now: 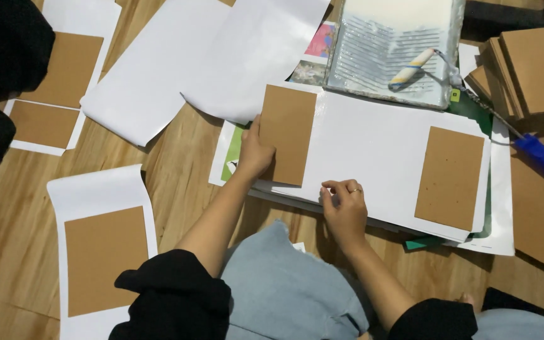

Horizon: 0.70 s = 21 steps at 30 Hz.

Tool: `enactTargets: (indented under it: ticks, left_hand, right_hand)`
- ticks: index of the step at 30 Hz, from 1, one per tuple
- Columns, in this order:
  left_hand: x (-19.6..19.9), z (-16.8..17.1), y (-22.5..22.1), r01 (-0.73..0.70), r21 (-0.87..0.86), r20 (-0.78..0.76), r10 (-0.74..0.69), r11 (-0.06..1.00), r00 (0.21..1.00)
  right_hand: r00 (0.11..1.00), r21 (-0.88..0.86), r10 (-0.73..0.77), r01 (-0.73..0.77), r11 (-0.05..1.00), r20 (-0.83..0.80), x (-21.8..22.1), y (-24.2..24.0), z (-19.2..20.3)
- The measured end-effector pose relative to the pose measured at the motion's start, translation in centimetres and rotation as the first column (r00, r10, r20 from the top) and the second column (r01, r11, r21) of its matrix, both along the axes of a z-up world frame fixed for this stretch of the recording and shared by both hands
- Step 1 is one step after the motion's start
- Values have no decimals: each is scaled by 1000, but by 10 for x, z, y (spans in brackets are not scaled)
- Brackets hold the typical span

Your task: The person applies adhesive to a sheet of paper using a roller and then carefully positions and presses three pieces of cardboard onto the glued surface.

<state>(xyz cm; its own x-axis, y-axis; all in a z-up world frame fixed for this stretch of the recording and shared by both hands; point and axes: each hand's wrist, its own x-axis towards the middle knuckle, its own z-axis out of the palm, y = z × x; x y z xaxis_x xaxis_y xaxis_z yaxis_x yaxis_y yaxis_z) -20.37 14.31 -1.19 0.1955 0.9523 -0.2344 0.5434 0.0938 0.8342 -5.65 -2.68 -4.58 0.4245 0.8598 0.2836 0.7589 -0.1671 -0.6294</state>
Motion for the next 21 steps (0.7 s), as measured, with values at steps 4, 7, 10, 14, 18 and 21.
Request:
enactTargets:
  ticks: [4,7,10,14,18,21]
  left_hand:
    - [-3,-20,7,5,10,0,-5,1000,1000]
    - [-4,-20,5,-1,20,1,1,1000,1000]
    - [-2,-13,2,-3,24,12,3,1000,1000]
    - [-1,-17,1,-8,21,23,8,1000,1000]
    - [1,-29,0,6,18,5,-6,1000,1000]
    - [2,-29,0,2,31,11,-2,1000,1000]
  right_hand:
    - [997,-11,29,-28,1000,70,-4,10,-8]
    - [987,13,67,-69,997,148,-11,15,-15]
    - [986,48,80,-88,995,149,-16,18,-15]
    - [986,45,82,-89,995,144,-19,20,-13]
    - [984,31,77,-83,996,161,-21,22,-12]
    - [989,1,86,-87,996,124,-22,21,-9]
